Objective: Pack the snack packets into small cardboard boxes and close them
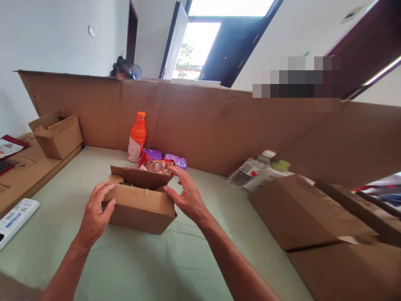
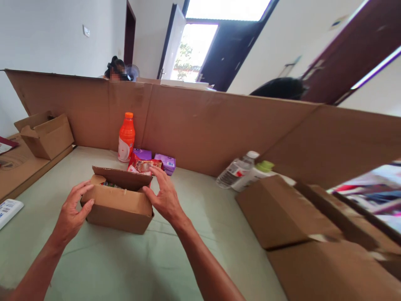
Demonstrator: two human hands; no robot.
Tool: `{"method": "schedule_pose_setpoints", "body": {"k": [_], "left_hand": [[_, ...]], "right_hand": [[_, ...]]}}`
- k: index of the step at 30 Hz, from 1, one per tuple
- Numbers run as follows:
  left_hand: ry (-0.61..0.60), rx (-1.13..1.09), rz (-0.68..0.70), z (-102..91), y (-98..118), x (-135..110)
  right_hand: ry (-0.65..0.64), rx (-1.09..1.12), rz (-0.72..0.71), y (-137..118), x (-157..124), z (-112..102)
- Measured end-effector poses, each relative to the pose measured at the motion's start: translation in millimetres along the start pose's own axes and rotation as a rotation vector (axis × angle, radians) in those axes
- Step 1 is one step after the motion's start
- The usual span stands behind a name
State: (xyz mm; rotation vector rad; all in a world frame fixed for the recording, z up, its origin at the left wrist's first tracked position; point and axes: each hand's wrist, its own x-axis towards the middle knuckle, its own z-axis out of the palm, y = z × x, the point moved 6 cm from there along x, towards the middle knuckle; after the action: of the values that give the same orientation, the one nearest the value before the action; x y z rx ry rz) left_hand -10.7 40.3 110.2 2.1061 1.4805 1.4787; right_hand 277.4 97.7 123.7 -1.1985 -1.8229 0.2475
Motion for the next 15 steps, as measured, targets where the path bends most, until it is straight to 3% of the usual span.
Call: {"method": "schedule_pose_setpoints", "body": {"k": [6, 15], "left_hand": [[0.008, 0.037, 0.014, 1.1, 0.4, -5.0], [0.056, 0.062, 0.021, 5.8, -2.9, -6.5]], "right_hand": [[-0.193, 0.018, -0.029, -7.7, -9.5, 20.1], [-0.167, 0.027, -0.039, -9.6, -24.8, 25.1]]}}
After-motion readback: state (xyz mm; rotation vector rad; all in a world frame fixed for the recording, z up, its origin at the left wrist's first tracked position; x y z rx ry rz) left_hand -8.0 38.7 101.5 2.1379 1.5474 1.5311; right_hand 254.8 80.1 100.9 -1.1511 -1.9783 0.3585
